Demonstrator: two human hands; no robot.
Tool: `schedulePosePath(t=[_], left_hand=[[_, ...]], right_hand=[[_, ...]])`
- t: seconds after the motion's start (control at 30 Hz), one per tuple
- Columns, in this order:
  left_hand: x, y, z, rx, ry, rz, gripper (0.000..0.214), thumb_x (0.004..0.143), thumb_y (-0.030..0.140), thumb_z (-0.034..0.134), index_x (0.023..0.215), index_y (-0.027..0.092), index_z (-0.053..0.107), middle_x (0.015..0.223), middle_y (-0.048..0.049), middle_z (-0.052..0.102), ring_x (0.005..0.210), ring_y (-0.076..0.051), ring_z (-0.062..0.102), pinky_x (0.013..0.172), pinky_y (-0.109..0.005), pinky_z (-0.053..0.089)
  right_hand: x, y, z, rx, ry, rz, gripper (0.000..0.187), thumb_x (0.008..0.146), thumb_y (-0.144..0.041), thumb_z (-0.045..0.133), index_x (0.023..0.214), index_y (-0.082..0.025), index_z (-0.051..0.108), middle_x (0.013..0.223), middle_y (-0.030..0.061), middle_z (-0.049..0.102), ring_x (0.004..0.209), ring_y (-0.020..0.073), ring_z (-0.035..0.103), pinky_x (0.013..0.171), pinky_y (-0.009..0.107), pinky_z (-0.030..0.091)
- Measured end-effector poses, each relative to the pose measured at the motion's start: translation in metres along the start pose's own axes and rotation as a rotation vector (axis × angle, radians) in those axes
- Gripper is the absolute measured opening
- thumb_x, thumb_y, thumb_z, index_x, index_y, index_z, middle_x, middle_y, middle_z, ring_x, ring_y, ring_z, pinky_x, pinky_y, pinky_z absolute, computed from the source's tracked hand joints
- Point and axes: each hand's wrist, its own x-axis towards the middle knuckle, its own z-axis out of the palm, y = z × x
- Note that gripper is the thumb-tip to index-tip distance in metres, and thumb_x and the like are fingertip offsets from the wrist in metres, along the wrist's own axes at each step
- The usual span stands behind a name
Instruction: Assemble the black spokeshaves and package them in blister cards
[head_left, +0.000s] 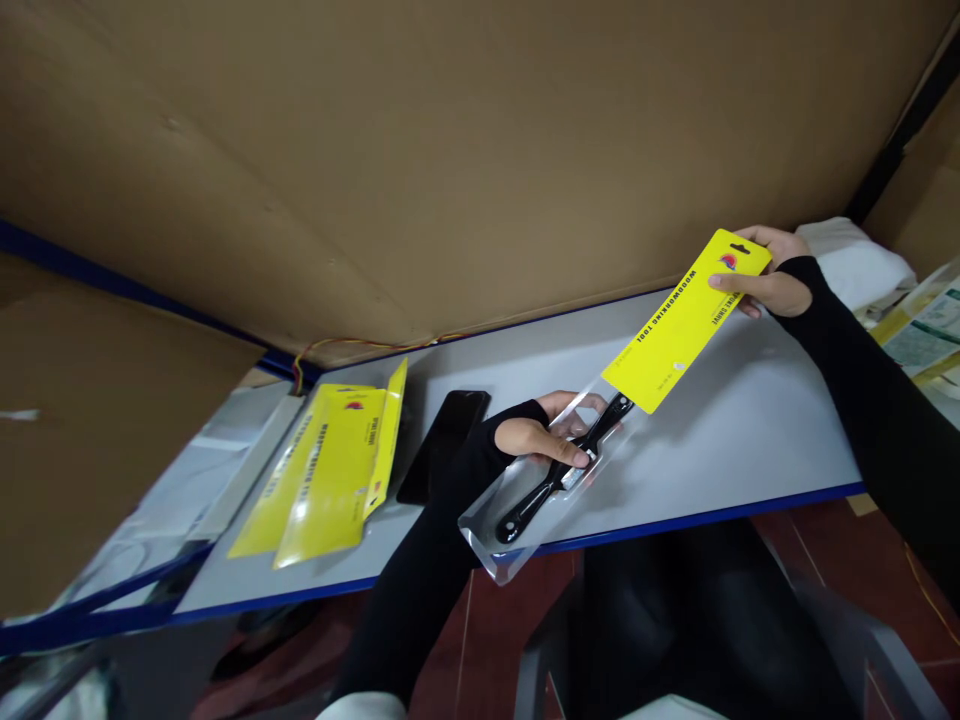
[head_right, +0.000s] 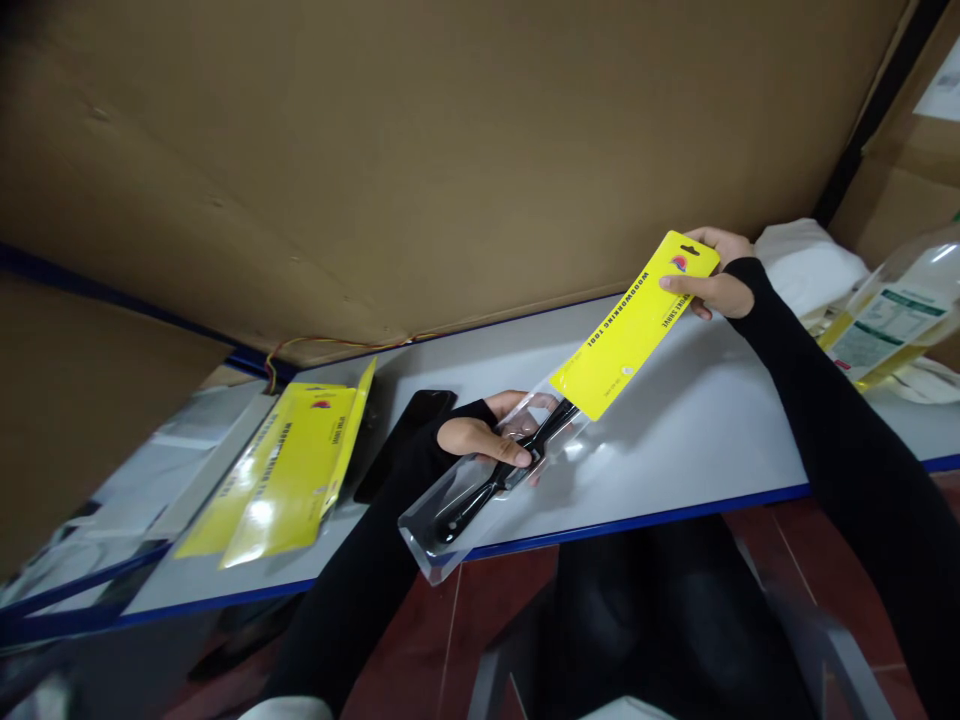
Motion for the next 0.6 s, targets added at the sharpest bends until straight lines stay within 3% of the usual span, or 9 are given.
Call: schedulePosePath(t=[0.2, 0.37, 0.43, 0.53, 0.6], left_hand=[[-0.002, -0.001, -0.001, 0.005, -0.016, 0.044, 0.067, 0.075, 0.034, 0.095, 0.13, 0.015, 0.061, 0.078, -0.0089, 0.08, 0.042, -0.009, 0.055, 0.037, -0.016, 0.028], [-0.003, -0.004, -0.003, 0.022, -0.011, 0.049, 0.066, 0.078, 0.035, 0.094, 0.13, 0.016, 0.059, 0.08, -0.0096, 0.08, 0.036, -0.005, 0.043, 0.036, -0.017, 0.022], [-0.004, -0.006, -0.002, 0.021, -0.012, 0.06, 0.064, 0.077, 0.036, 0.094, 0.127, 0.016, 0.06, 0.078, -0.0091, 0.079, 0.037, -0.007, 0.047, 0.037, -0.017, 0.022], [-0.004, -0.006, 0.001, 0.0, -0.017, 0.063, 0.065, 0.075, 0.036, 0.095, 0.126, 0.017, 0.06, 0.078, -0.0091, 0.078, 0.043, -0.012, 0.057, 0.038, -0.017, 0.026], [-0.004, -0.004, 0.002, -0.006, -0.017, 0.057, 0.064, 0.075, 0.036, 0.095, 0.125, 0.017, 0.06, 0.079, -0.0092, 0.079, 0.041, -0.01, 0.054, 0.037, -0.017, 0.025]], right_hand=[[0.001, 0.002, -0.001, -0.008, 0.031, -0.003, 0.06, 0.056, -0.052, 0.105, 0.098, -0.03, 0.069, 0.091, 0.0042, 0.081, 0.058, 0.0196, 0.064, 0.033, 0.034, 0.034], [0.006, 0.007, -0.018, -0.045, 0.103, -0.022, 0.058, 0.059, -0.053, 0.103, 0.099, -0.032, 0.067, 0.093, 0.0044, 0.081, 0.061, 0.0216, 0.065, 0.036, 0.036, 0.038], [0.006, 0.007, -0.022, -0.065, 0.112, -0.036, 0.057, 0.06, -0.052, 0.103, 0.099, -0.033, 0.066, 0.095, 0.0048, 0.081, 0.064, 0.0229, 0.066, 0.037, 0.036, 0.04], [0.006, 0.003, -0.023, -0.066, 0.128, -0.041, 0.058, 0.057, -0.05, 0.105, 0.097, -0.032, 0.066, 0.09, 0.0042, 0.08, 0.061, 0.0218, 0.066, 0.033, 0.034, 0.037], [0.005, 0.0, -0.021, -0.04, 0.134, -0.039, 0.06, 0.053, -0.05, 0.107, 0.093, -0.031, 0.066, 0.085, 0.0037, 0.078, 0.057, 0.0198, 0.065, 0.029, 0.032, 0.033]])
